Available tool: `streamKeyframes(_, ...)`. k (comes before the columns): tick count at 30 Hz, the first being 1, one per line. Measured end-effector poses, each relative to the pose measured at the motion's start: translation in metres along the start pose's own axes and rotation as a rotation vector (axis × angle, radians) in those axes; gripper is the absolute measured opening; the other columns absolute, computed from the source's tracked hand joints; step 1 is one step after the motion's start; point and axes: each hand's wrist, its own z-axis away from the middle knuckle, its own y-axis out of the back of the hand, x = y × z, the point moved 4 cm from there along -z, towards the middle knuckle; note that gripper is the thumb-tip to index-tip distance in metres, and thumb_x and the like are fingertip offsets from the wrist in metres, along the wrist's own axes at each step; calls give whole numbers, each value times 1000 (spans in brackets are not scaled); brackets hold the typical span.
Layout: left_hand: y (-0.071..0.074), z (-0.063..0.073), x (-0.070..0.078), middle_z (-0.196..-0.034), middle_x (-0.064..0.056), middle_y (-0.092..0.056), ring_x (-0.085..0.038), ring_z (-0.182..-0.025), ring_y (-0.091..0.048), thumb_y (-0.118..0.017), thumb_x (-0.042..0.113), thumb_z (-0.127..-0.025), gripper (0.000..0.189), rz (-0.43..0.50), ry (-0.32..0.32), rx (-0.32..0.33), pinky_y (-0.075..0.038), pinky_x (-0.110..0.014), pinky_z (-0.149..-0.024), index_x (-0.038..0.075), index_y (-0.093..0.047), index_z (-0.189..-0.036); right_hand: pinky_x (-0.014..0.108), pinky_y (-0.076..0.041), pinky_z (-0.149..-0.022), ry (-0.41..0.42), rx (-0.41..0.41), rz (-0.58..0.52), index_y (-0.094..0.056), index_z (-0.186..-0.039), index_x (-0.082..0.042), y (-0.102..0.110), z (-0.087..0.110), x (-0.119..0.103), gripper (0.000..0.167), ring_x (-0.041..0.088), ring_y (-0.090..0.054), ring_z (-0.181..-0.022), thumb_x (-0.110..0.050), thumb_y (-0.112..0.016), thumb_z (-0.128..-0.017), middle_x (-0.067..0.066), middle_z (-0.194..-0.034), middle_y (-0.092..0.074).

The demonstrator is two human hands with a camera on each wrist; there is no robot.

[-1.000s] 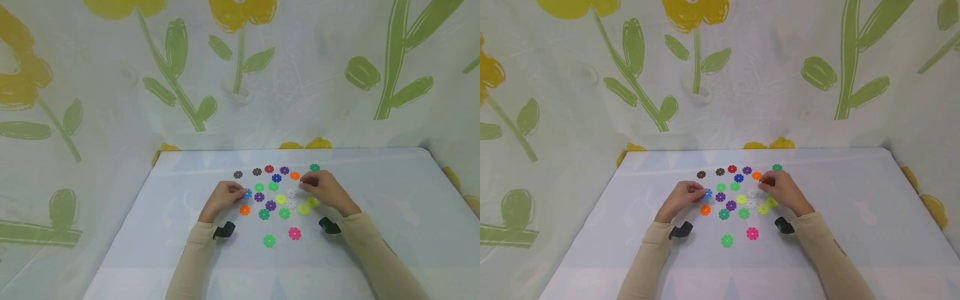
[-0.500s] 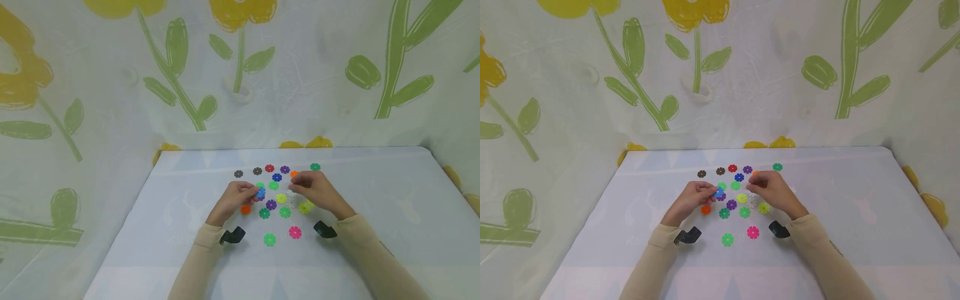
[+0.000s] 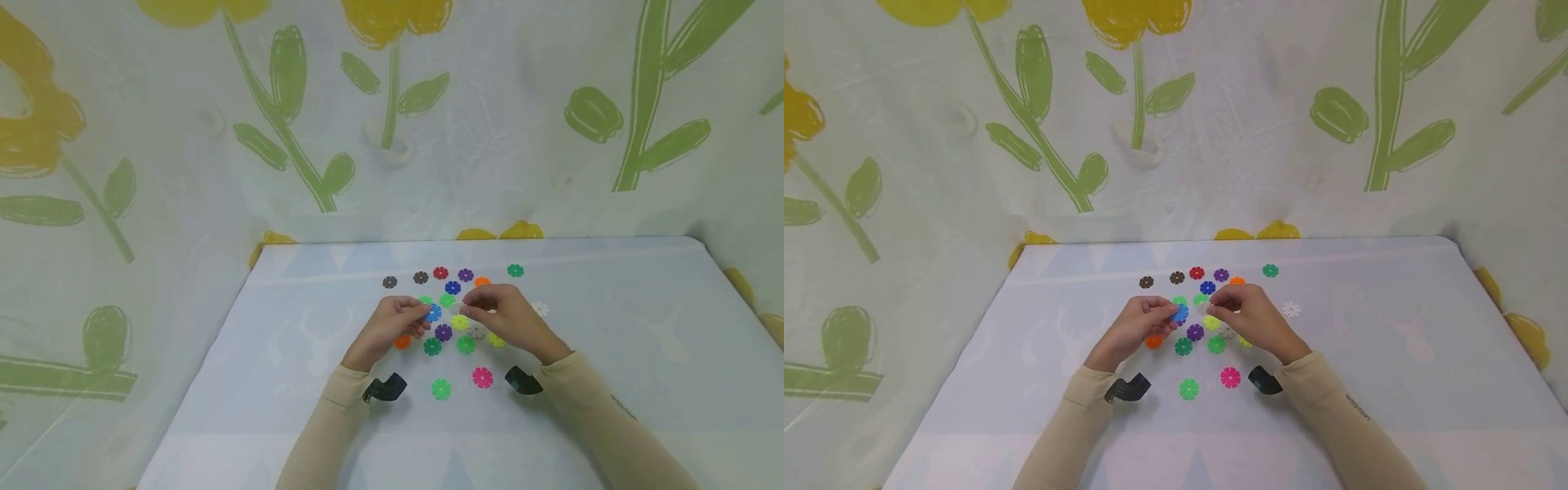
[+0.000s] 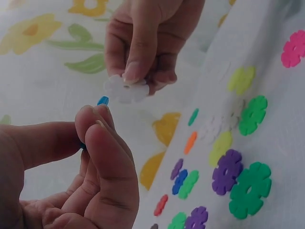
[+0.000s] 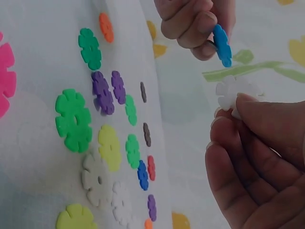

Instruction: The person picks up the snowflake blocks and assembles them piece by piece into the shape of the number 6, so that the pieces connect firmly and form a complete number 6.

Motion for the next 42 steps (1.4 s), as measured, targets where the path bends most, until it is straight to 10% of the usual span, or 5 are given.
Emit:
streamKeyframes(13,-8,0,-3,-79,1,-71,-11,-68,-65,-66,25,-102,32,28,-6,-57,-59,-22,-71,-7,-70,-108,28,-60,-84,99,0,13,-79,-102,-10,-5,1,-9,10,11,-71,-85,-12,-77,-93,6,-94,-78)
streamKeyframes(24,-11,-2,-5,-69,1,-57,-13,-62,-46,-54,32,-109,48,-134,-37,-183,-40,-22,-59,-15,-63,-101,40,-62,-88,141,-17,0,-79,-101,-10,-6,2,-12,11,13,-72,-86,-6,-78,-91,4,-93,-78)
streamKeyframes(42,-22,3,0,-64,3,-57,-7,-56,-46,-56,18,-108,39,7,-57,-70,-42,-18,-51,-20,-64,-106,32,-63,-78,186,74,65,-82,-102,-5,-12,6,-16,16,16,-75,-83,-2,-81,-86,4,-91,-81)
